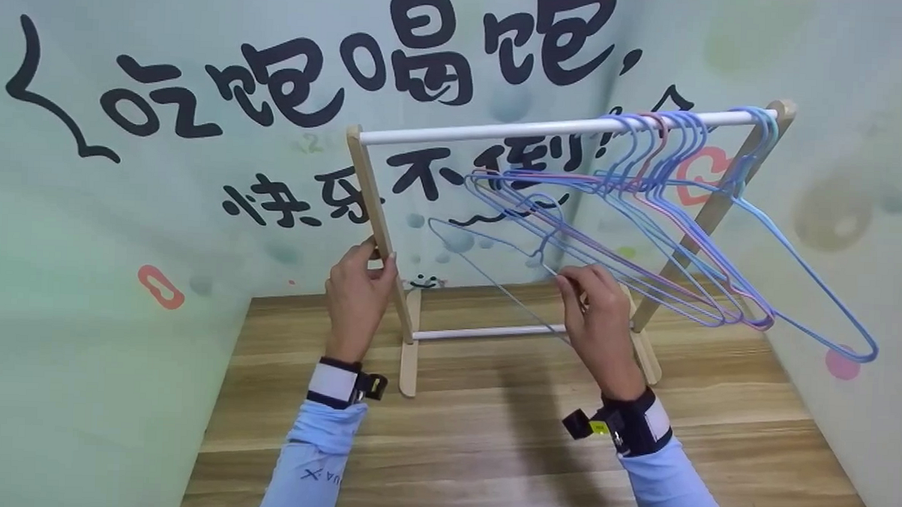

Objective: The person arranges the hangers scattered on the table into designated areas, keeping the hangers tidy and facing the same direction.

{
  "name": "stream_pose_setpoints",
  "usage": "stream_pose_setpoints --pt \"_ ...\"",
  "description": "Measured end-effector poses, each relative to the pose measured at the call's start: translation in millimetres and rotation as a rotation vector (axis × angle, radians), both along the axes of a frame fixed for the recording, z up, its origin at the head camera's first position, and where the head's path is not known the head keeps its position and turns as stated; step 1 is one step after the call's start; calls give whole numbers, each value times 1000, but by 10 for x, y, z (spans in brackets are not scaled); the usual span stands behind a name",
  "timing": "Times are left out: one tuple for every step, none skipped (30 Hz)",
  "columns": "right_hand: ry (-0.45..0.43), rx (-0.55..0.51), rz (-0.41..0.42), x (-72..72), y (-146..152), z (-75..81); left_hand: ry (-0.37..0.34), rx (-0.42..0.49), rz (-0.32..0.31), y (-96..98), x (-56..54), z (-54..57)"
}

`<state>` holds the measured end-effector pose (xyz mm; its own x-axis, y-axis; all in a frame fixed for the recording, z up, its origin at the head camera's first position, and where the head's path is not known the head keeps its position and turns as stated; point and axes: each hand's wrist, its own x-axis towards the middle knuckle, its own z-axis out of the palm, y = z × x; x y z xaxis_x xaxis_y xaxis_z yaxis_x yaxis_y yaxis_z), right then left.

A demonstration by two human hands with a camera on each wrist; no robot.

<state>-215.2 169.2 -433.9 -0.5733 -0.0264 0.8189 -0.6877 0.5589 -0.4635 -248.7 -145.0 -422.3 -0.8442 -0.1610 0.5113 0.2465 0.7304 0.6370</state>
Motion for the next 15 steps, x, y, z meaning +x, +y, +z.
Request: stream_pose_setpoints --pt "0 -3 1 1 3 5 0 0 0 2 0 2" --pt "0 -4 1 5 5 13 0 0 -1 4 0 5" --pt "-2 -4 2 7 8 19 1 0 -3 6 0 6" --pt "-4 -5 4 10 11 27 3 0 -5 8 -1 8" --pt "-5 -5 5 11 15 33 3 -2 -5 10 -1 9" --pt "-7 -5 5 13 19 41 4 -3 -6 11 1 11" --pt "-6 -5 4 15 22 49 5 -4 -6 12 1 10" --pt "-5 -6 3 17 23 57 6 -4 -7 11 2 8" --pt "-4 -5 1 19 26 65 7 -6 -7 11 3 7" --pt "-3 -5 1 21 26 73 8 -6 -7 10 3 6" --pt "0 -6 1 23 26 82 9 -8 -7 10 7 6" --pt "4 -5 2 25 27 91 11 -8 -7 10 9 6" --pt "9 -5 2 26 26 98 12 -9 -7 9 9 7" --pt "12 -4 3 26 27 106 13 -9 -8 10 11 9" --pt "15 -2 1 26 27 112 12 -9 -9 11 12 11"
